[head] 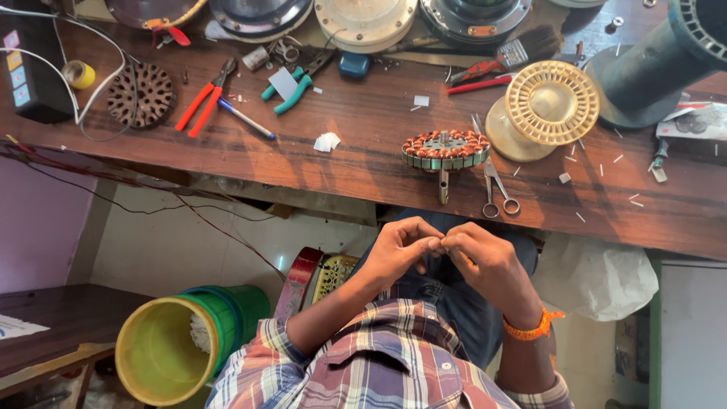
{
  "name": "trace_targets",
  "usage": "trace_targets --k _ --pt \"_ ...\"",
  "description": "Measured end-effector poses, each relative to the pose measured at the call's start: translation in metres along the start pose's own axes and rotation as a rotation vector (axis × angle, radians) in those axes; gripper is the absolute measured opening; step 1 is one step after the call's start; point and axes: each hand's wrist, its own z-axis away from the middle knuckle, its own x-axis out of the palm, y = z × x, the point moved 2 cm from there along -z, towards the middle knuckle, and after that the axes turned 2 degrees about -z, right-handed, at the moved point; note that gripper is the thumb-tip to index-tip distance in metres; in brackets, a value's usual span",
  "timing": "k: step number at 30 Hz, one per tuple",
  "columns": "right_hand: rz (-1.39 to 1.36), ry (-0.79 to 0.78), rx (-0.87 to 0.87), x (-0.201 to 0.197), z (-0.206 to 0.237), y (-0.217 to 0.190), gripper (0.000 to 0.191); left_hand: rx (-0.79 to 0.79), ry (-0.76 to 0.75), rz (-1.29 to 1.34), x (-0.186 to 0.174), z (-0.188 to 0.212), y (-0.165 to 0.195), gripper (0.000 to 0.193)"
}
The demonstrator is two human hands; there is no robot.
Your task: The person sits at a workbench and inserts small white paper insulation pieces into the slots of a fan motor armature, pressing each piece down between the copper windings one at a time. They pick up paper pieces from the bench and use scissors to cut pieces to size.
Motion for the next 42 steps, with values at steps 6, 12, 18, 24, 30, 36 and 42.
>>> trace_targets --k 6,12,18,24,30,36,42 --pt "-0.048 0.024 0.016 0.008 -0.002 -0.006 0.010 0.024 0.071 0.139 0.000 0.014 -0.012 0.017" --pt "-0.332 0.161 0.262 0.028 0.002 -0.005 0.013 0.103 0.165 0.073 0.002 0.016 0.007 0.011" --pt "-0.586 0.227 0.429 0.052 0.011 0.012 0.012 0.500 0.331 -0.645 0.014 0.030 0.038 0.005" --pt "-0.716 0.336 0.358 0.062 0.011 0.027 0.008 0.503 0.288 -0.541 0.020 0.024 0.051 0.011" --pt "-0.774 0.262 0.212 0.047 0.019 0.034 0.016 0.307 0.257 -0.341 0.026 0.011 0.053 0.011" --pt "-0.559 0.391 0.272 0.053 0.025 0.035 0.018 0.431 0.233 -0.561 0.040 0.014 0.060 0.018" --pt "-0.147 0.485 0.121 0.050 0.016 0.014 0.015 0.614 0.182 -0.889 0.028 0.015 0.072 0.016"
